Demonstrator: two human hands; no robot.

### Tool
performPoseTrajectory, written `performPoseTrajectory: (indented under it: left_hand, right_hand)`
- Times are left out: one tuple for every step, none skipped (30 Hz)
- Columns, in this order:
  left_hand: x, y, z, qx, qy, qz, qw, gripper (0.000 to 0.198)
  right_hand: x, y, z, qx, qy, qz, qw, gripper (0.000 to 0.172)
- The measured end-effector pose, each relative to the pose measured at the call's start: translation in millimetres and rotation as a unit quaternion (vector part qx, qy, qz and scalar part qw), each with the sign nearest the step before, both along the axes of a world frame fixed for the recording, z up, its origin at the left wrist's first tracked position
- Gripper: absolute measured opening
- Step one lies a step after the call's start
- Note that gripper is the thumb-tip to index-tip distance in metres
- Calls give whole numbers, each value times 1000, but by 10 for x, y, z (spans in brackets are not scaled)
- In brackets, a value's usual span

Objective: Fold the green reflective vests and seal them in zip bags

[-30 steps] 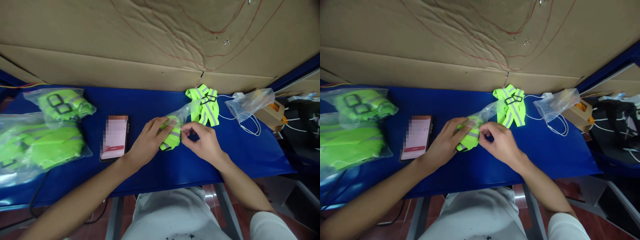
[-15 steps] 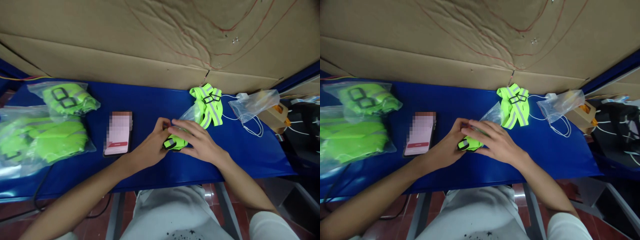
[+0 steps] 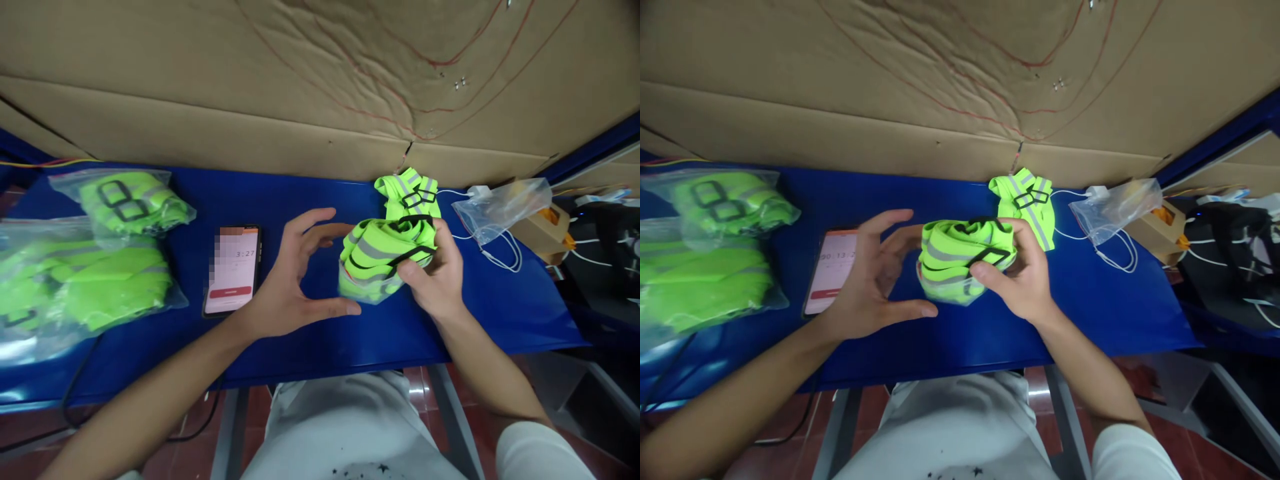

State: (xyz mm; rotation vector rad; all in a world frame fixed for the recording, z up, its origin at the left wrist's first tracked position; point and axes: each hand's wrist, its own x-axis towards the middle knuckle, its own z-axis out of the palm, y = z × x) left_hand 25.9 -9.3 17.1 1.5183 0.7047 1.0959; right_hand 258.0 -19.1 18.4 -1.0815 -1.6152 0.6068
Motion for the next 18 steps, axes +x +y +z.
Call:
performPoseTrajectory:
  left_hand:
    - [9, 1, -21, 0, 8, -5, 1000, 102]
    - [14, 1, -38, -5, 24, -16, 1000, 92]
    - [16, 0, -49, -13, 41, -31, 999, 78]
    - [13, -2, -53, -20, 58, -46, 997, 65]
    - [8, -5, -51, -25, 71, -58, 995, 55]
    - [1, -7, -44, -25, 78, -68, 994, 51]
    - [-7, -8, -36, -23, 81, -75, 994, 50]
    - [-14, -8, -27, -17, 82, -81, 993, 51]
    - [-20, -8, -21, -8, 83, -88, 993, 51]
    - [-25, -8, -16, 2, 84, -94, 992, 52]
    - [-27, -9, -15, 12, 86, -98, 991, 52]
    - [-28, -14, -15, 19, 89, -102, 991, 52]
    - [-26, -21, -18, 25, 94, -105, 990, 53]
    - [-22, -33, -21, 29, 98, -106, 989, 53]
    - [-18, -48, -25, 32, 103, -106, 989, 54]
    - [-12, -65, -28, 35, 106, -105, 988, 54]
    - [-6, -83, -30, 37, 109, -106, 988, 55]
    - [-1, -101, -30, 39, 111, -108, 987, 55]
  right_hand:
    - [-18, -2, -19, -13, 19, 4, 1000, 55]
    - [-31, -3, -27, -25, 25, 11, 999, 53]
    - [-35, -3, -21, -35, 22, 19, 999, 50]
    - [-29, -2, -2, -43, 12, 25, 999, 48]
    - [-10, -1, 30, -50, -3, 33, 998, 47]
    - [17, 0, 70, -56, -19, 44, 997, 48]
    - [51, 2, 113, -61, -36, 59, 996, 51]
    - [88, 4, 154, -63, -51, 78, 994, 54]
    - [122, 5, 189, -62, -62, 101, 991, 55]
    - [150, 5, 216, -59, -67, 124, 988, 55]
    - [172, 5, 235, -53, -68, 145, 986, 54]
    - [185, 4, 246, -44, -67, 161, 984, 53]
    - [192, 4, 253, -32, -65, 172, 982, 52]
    - [194, 5, 257, -17, -65, 180, 981, 52]
    - [192, 7, 261, 1, -68, 188, 980, 51]
    - [191, 9, 267, 20, -74, 198, 977, 50]
    - [190, 10, 274, 39, -81, 208, 974, 49]
    - [191, 9, 284, 55, -88, 218, 970, 47]
